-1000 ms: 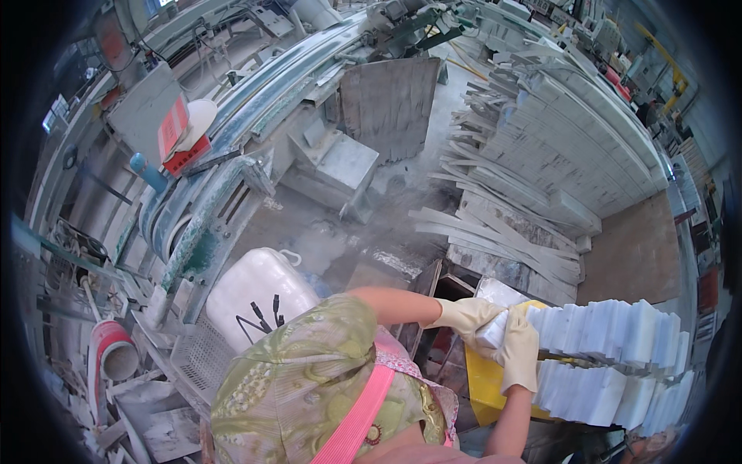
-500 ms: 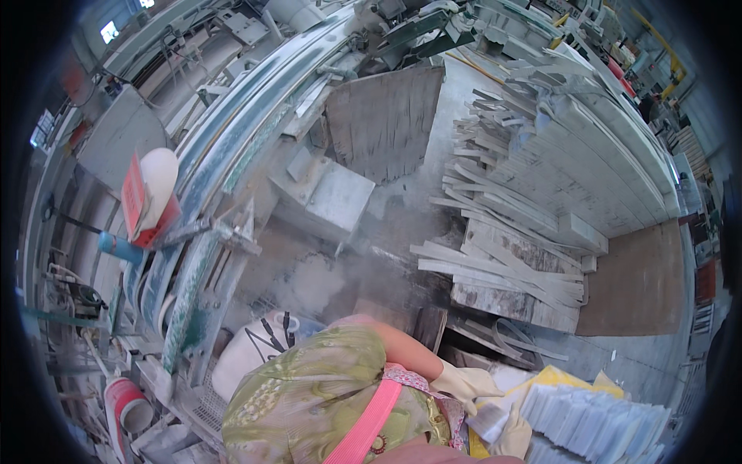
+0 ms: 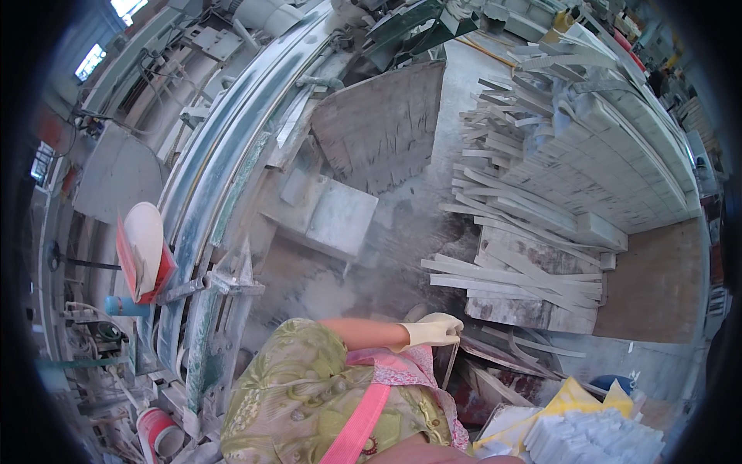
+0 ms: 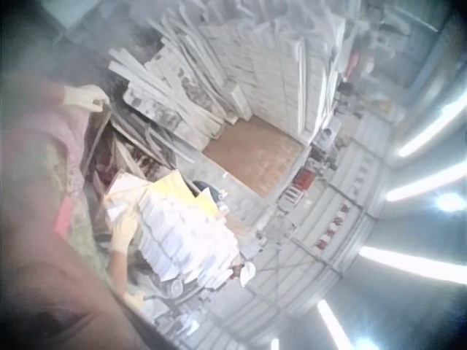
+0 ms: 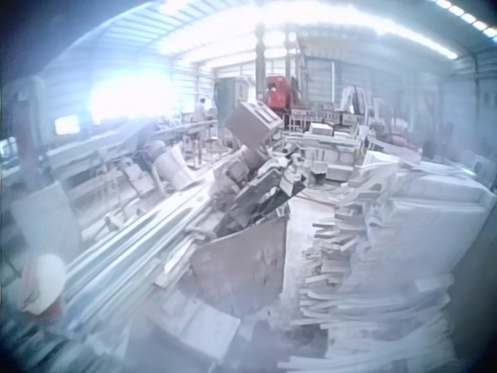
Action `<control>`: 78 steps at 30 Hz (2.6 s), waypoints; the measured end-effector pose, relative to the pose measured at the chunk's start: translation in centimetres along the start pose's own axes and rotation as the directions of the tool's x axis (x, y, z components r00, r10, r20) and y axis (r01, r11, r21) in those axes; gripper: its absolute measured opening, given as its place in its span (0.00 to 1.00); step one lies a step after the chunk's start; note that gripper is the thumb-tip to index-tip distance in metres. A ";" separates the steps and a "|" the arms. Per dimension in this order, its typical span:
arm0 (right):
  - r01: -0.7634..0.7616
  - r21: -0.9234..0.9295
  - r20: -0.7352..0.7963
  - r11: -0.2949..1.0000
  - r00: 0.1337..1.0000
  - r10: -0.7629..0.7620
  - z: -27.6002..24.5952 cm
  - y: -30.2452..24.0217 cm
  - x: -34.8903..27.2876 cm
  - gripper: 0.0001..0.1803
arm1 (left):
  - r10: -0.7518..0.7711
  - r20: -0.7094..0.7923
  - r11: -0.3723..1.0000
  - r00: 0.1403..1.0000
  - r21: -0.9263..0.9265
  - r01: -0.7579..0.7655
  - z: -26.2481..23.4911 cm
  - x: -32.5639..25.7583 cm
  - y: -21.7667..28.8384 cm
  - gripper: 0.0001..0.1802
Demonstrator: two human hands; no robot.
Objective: The person repeatedly picks up white foam sheets from a machine output area and stacks them on a growing pile. They handle the sheets one at a time, aligning edges and placing them in a neat stack.
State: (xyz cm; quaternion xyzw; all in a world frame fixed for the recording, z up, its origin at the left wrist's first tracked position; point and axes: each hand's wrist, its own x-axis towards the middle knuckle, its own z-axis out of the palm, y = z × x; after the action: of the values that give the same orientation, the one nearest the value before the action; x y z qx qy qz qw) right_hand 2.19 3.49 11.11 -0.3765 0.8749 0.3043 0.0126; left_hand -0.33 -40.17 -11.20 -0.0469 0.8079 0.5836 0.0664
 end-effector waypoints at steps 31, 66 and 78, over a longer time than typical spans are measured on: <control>-0.834 -0.243 0.889 0.495 0.013 0.458 -5.6 -3.1 12.8 0.55 | -0.126 0.774 0.992 0.620 0.092 0.087 -7.1 37.2 0.2 0.23; -0.957 0.289 0.823 0.019 0.258 0.507 43.3 30.3 68.6 0.43 | -0.471 0.494 0.881 0.730 0.298 0.366 3.7 86.7 4.0 0.25; -0.820 0.454 0.523 0.349 0.562 0.641 66.6 51.0 88.7 0.40 | -0.623 0.509 0.768 0.594 0.258 0.586 15.0 92.3 -2.4 0.21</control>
State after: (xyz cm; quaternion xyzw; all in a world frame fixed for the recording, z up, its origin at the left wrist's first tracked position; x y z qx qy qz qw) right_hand -109.14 8.92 -38.73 0.1314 0.9844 -0.0059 0.1170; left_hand -90.29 -26.55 -33.05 -0.1400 0.7034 0.4867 0.4988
